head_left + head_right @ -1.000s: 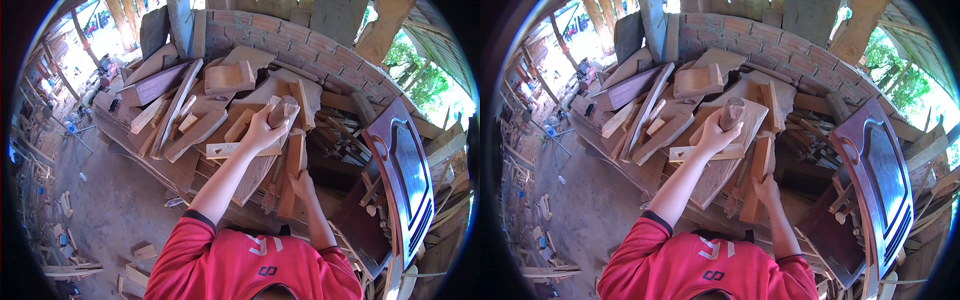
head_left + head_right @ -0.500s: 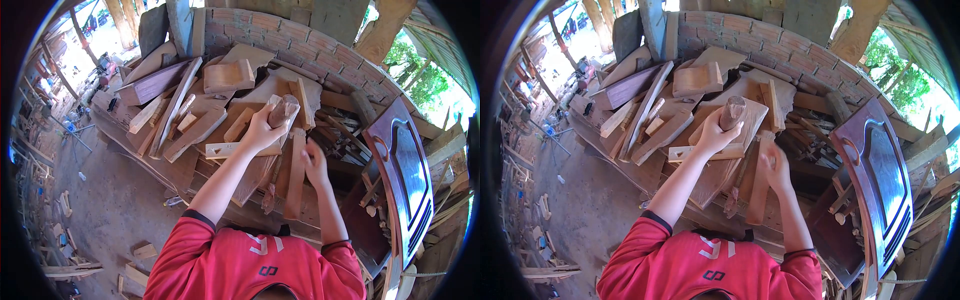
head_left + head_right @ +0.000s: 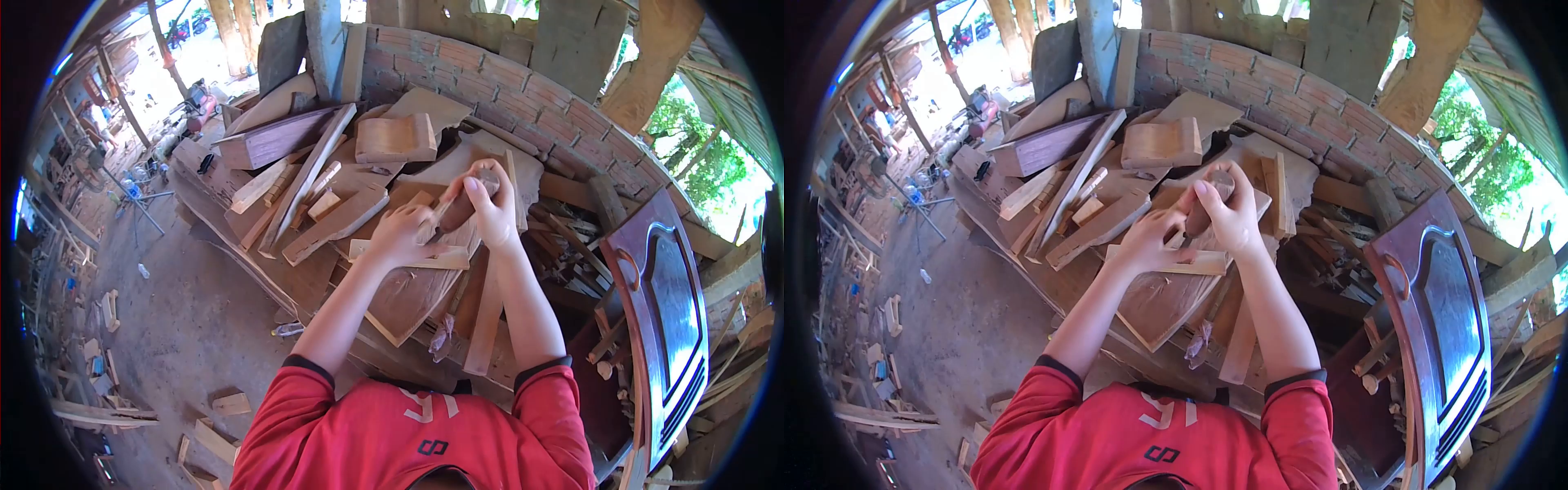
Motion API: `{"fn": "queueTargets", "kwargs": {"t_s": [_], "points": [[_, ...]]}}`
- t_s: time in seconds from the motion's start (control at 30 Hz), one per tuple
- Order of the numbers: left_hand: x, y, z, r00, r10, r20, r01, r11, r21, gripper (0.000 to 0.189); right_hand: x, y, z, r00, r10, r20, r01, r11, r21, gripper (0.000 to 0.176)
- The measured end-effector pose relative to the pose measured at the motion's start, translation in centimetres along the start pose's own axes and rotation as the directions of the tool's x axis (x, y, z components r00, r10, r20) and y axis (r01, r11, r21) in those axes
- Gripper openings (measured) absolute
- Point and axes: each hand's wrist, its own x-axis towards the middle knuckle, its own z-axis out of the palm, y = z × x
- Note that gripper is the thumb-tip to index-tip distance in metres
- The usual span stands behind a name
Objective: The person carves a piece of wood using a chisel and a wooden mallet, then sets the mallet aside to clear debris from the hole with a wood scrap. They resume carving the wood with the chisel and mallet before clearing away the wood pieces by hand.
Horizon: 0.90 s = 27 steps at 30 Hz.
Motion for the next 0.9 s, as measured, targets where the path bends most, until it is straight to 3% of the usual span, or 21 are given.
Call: {"fn": "queueTargets", "kwargs": {"t_s": [0.03,0.1,0.17,0.23,0.4,0.5,0.63,0.77,0.83,0.9], "points": [[-1.3,-1.1,0.6,0.998,-0.06,0.034,0.057,0.995,0.081,0.059,0.0,0.5,0.1,1.0,0.003,0.005,-0.003,1.0,0.008,0.025],[-3.7,-4.5,4.2,0.992,-0.128,-0.005,0.127,0.974,0.19,0.062,0.0,1.4,0.3,0.997,-0.045,0.067,0.028,0.972,0.234,0.022],[-4.4,-5.4,5.0,0.981,-0.186,-0.05,0.192,0.937,0.293,0.066,0.3,1.3,0.9,0.999,-0.034,0.018,0.029,0.976,0.218,0.019],[-4.0,-4.4,4.0,0.947,-0.3,0.115,0.238,0.895,0.376,0.073,0.9,1.4,0.7,1.0,-0.006,-0.022,0.01,0.985,0.175,0.02],[-4.5,-4.5,4.2,0.962,-0.261,0.078,0.218,0.909,0.355,0.071,2.6,2.0,0.5,0.978,0.079,-0.192,-0.049,0.986,0.157,0.033],[-4.8,-5.1,4.6,0.976,-0.217,0.028,0.196,0.923,0.331,0.071,3.6,2.6,0.1,0.967,0.128,-0.219,-0.105,0.988,0.114,0.026],[-4.6,-5.0,4.3,0.98,-0.197,0.006,0.184,0.924,0.336,0.072,5.3,3.3,0.4,0.939,0.173,-0.298,-0.158,0.985,0.072,0.031],[-4.6,-5.3,4.6,0.984,-0.176,-0.021,0.173,0.931,0.323,0.069,6.9,4.4,0.2,0.931,0.197,-0.308,-0.171,0.979,0.108,0.036],[-4.4,-5.3,4.5,0.966,-0.246,0.08,0.203,0.912,0.357,0.07,7.6,5.1,-0.1,0.925,0.224,-0.306,-0.206,0.974,0.09,0.034],[-4.5,-5.7,4.8,0.975,-0.216,0.056,0.181,0.914,0.363,0.07,8.1,5.6,-0.2,0.923,0.229,-0.308,-0.21,0.973,0.092,0.035]]}}
